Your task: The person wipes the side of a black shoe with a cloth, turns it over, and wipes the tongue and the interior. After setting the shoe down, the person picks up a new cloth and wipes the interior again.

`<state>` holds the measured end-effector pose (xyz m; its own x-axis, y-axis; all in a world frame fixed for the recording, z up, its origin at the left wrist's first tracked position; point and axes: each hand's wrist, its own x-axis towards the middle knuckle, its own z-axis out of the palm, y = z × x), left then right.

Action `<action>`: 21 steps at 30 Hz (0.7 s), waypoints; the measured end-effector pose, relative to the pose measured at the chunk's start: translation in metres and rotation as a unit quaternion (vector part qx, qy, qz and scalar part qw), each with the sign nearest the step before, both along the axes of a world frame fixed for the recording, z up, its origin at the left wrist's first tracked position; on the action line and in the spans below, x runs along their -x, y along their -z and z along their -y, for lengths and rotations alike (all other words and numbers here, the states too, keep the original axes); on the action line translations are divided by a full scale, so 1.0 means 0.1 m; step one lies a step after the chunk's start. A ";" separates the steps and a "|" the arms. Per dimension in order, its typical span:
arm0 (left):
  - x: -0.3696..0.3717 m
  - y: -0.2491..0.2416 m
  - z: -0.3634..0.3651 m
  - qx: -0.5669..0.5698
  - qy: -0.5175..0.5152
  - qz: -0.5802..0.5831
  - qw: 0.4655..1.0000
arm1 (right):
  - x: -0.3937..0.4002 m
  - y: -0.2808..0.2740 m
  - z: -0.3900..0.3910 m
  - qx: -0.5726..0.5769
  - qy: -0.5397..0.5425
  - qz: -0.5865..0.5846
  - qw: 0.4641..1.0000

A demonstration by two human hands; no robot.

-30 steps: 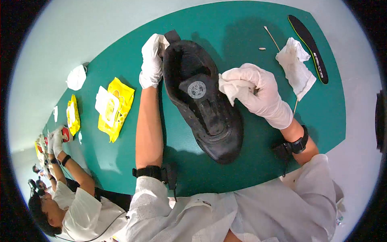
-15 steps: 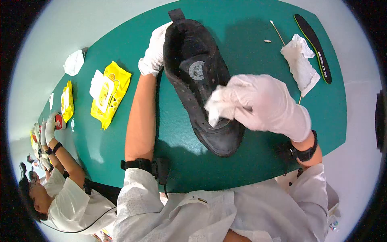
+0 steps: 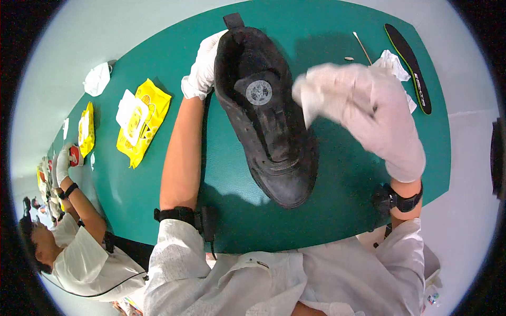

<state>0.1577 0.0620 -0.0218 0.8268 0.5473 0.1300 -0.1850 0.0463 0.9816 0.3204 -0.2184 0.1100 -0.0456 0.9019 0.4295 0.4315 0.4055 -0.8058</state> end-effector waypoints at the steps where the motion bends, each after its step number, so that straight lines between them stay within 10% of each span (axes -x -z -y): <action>1: 0.00 0.00 0.00 0.001 -0.001 0.000 1.000 | 0.08 0.08 -0.01 0.034 0.073 -0.078 0.994; 16: 0.01 -0.06 0.04 -0.031 -0.010 -0.012 0.999 | 0.23 0.11 0.21 0.119 0.018 0.256 0.959; 21: 0.00 -0.03 0.02 -0.070 -0.016 -0.023 0.997 | 0.42 -0.01 0.40 0.162 -0.172 0.369 0.899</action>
